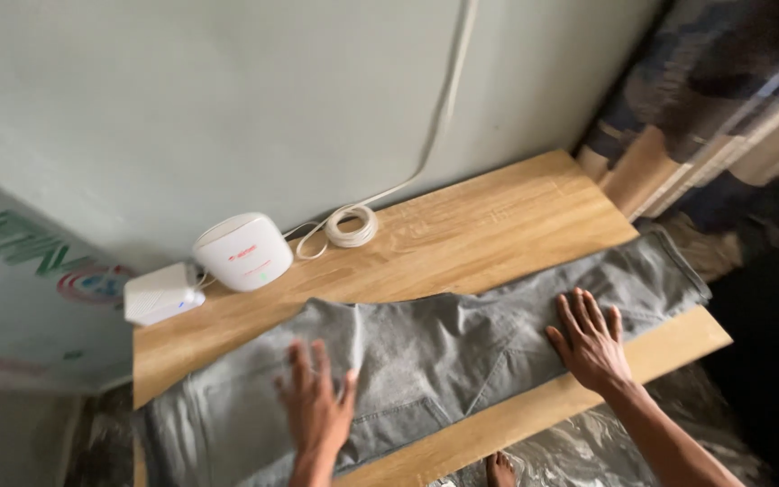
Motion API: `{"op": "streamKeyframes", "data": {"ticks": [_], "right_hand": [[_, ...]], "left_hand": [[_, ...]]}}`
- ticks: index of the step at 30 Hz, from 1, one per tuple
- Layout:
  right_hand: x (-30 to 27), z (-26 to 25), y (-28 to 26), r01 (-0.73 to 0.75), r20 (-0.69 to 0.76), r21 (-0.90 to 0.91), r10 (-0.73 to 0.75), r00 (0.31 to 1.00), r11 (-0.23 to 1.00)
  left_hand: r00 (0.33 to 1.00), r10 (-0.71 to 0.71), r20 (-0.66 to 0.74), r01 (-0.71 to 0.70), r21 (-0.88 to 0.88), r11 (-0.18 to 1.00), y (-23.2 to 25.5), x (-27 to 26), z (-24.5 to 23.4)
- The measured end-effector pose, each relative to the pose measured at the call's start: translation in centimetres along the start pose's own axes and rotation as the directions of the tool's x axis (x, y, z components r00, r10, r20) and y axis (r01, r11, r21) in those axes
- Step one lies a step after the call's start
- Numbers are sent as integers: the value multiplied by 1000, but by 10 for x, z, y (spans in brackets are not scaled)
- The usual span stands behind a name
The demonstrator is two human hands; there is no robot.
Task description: Folding a pair of grey trousers on a wooden table.
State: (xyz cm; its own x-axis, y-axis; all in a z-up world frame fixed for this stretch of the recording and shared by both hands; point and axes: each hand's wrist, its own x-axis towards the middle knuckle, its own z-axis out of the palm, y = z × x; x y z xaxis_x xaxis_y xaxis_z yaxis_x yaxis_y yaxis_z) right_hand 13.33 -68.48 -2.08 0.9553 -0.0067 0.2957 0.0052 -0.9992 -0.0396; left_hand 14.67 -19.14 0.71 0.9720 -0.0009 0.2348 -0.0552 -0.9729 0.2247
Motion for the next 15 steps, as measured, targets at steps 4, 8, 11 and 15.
{"op": "streamKeyframes", "data": {"ticks": [4,8,11,15], "right_hand": [[3,-2,0,61,-47,43,-59,997,997],[-2,-10,1,34,-18,28,-33,999,999],[0,-11,6,36,-29,44,-35,999,998],[1,2,21,20,14,26,-21,1000,999]], "left_hand": [[997,-74,10,75,-18,997,22,2,23],[995,-88,49,87,23,996,25,1,19],[992,-112,51,112,19,994,28,3,12],[989,-138,56,139,-20,990,27,3,11]]}}
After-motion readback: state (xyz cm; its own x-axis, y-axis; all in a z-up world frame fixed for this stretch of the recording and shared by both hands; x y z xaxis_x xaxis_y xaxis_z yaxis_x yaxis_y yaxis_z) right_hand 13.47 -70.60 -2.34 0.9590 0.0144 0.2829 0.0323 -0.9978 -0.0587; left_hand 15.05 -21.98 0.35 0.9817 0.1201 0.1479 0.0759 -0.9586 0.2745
